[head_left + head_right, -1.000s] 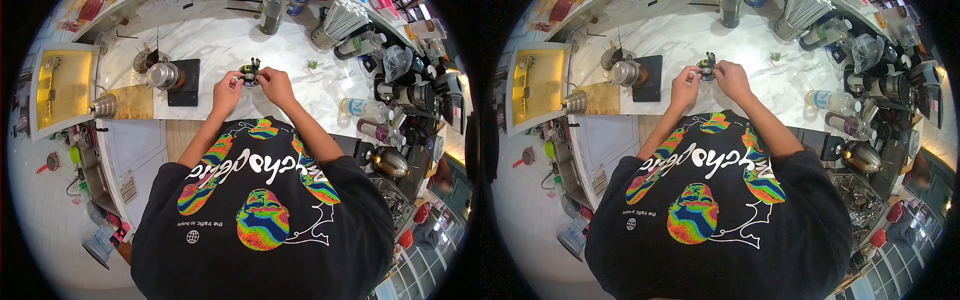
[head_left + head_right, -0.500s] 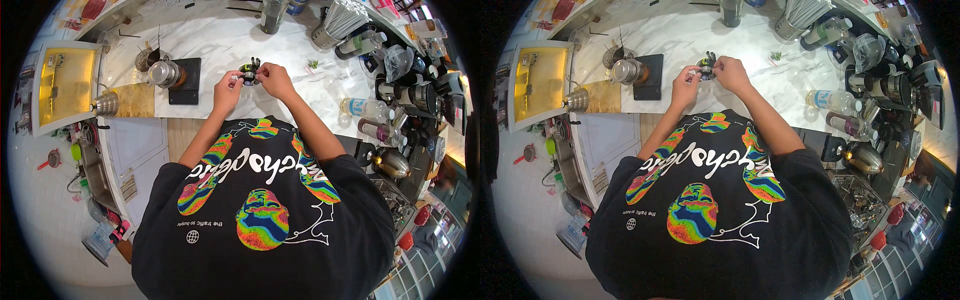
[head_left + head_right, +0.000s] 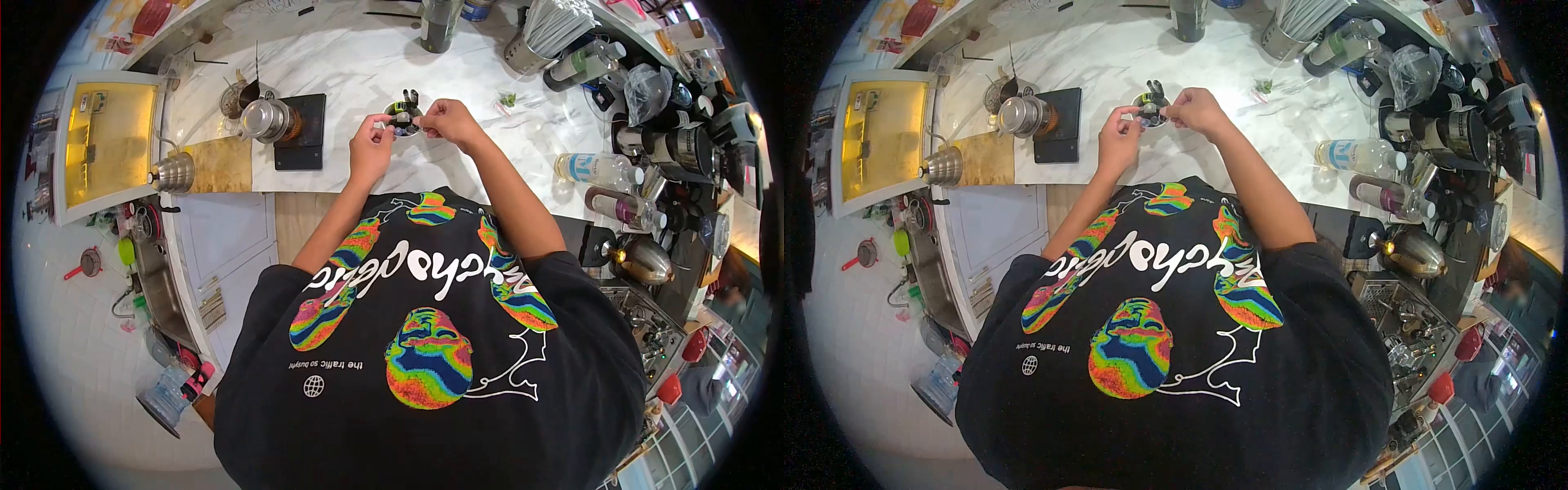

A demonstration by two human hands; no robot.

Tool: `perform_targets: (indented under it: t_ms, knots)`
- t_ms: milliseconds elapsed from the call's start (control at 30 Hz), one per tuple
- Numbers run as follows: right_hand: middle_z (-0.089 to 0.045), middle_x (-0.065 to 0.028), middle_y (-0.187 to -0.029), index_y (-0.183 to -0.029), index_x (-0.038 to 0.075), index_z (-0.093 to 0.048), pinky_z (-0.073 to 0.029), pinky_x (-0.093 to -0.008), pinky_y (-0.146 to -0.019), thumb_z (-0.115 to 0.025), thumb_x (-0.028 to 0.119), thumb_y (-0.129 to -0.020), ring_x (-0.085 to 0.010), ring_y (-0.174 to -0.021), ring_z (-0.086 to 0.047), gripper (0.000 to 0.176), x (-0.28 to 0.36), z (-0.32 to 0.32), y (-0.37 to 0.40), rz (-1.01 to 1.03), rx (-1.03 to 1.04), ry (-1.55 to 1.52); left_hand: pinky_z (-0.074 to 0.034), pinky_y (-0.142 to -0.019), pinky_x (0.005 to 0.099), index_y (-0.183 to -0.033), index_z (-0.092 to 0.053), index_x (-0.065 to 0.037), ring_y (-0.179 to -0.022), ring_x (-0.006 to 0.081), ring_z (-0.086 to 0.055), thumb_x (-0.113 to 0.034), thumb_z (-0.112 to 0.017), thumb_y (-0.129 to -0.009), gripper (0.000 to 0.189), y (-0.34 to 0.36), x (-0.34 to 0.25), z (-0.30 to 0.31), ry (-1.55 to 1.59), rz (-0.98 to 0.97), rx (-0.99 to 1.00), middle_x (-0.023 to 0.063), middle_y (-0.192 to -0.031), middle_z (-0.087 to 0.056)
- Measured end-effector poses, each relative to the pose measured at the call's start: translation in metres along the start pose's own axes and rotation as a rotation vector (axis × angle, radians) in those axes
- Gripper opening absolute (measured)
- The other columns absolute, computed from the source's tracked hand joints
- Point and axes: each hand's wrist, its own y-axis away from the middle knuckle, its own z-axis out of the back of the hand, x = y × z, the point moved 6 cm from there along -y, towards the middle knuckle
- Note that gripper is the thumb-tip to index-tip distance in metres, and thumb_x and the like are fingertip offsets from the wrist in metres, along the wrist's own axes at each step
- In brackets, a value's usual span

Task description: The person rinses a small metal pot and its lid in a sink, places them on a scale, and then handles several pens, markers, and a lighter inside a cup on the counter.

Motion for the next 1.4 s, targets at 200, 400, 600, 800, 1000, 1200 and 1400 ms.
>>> perform_targets:
  t_ms: [200,400,600,800,1000,1200,1400]
  knots:
    - [-0.069,-0.0072,-0.084,-0.098,0.001,-0.065,-0.057,-0.0267,-0.065,-0.081,0.020,-0.092,-0.0126,-0.070,-0.066,0.025,-0.012,-0.004,0.009,-0.029,0.078,-0.309,-0.049,-0.060,0.0284,-0.117,-0.067,-0.009,-0.065,0.0098,-0.064,-0.016,-0.071,-0.097,0.022,0.002,-0.005,0.002,-0.029,-0.009,-0.007,0.0059,-0.074,-0.071]
    - [-0.071,-0.0066,-0.088,-0.101,0.004,-0.066,-0.056,-0.0266,-0.068,-0.080,0.026,-0.095,-0.0117,-0.073,-0.066,0.027,-0.022,-0.006,0.014,-0.066,0.031,-0.311,-0.048,-0.057,0.0296,-0.116,-0.068,-0.010,-0.060,0.0111,-0.062,-0.022,-0.075,-0.094,0.026,0.001,-0.014,0.002,-0.163,-0.015,-0.036,0.0046,-0.070,-0.068]
    - [-0.071,-0.0054,-0.091,-0.104,0.005,-0.067,-0.055,-0.0269,-0.069,-0.079,0.035,-0.095,-0.0117,-0.075,-0.066,0.033,-0.026,0.004,0.018,-0.060,-0.003,-0.293,-0.049,-0.060,0.0296,-0.120,-0.068,-0.010,-0.063,0.0116,-0.061,-0.020,-0.072,-0.096,0.026,0.005,-0.019,0.008,-0.135,-0.058,-0.072,0.0039,-0.071,-0.065]
    - [-0.069,-0.0046,-0.091,-0.104,0.006,-0.065,-0.054,-0.0272,-0.070,-0.072,0.039,-0.099,-0.0126,-0.078,-0.066,0.035,-0.042,0.029,0.021,-0.118,-0.098,-0.336,-0.050,-0.063,0.0306,-0.120,-0.070,-0.008,-0.067,0.0123,-0.060,-0.020,-0.069,-0.099,0.024,-0.037,-0.013,0.040,-0.066,-0.076,-0.221,0.0039,-0.075,-0.065]
    - [-0.068,-0.0033,-0.089,-0.102,0.007,-0.064,-0.053,-0.0285,-0.072,-0.068,0.035,-0.102,-0.0133,-0.078,-0.066,0.028,-0.031,0.046,0.012,-0.126,-0.171,-0.404,-0.054,-0.073,0.0341,-0.121,-0.071,-0.012,-0.075,0.0184,-0.066,-0.025,-0.072,-0.097,0.027,-0.131,-0.022,0.037,-0.300,-0.111,-0.200,0.0075,-0.085,-0.070]
    - [-0.068,-0.0027,-0.089,-0.106,0.007,-0.065,-0.054,-0.0290,-0.076,-0.066,0.032,-0.103,-0.0129,-0.079,-0.065,0.026,-0.025,0.065,-0.008,-0.126,-0.218,-0.383,-0.054,-0.087,0.0449,-0.130,-0.067,-0.022,-0.103,0.0337,-0.067,-0.022,-0.072,-0.092,0.038,-0.225,-0.027,0.008,-0.514,-0.189,-0.119,0.0132,-0.111,-0.065]
    - [-0.068,-0.0055,-0.091,-0.111,0.003,-0.065,-0.056,-0.0282,-0.079,-0.063,0.027,-0.104,-0.0139,-0.081,-0.066,0.026,-0.029,0.075,-0.031,-0.131,-0.243,-0.391,-0.054,-0.095,0.0471,-0.132,-0.069,-0.028,-0.115,0.0359,-0.060,-0.019,-0.072,-0.089,0.045,-0.293,-0.032,-0.014,-0.786,-0.399,-0.151,0.0126,-0.121,-0.060]
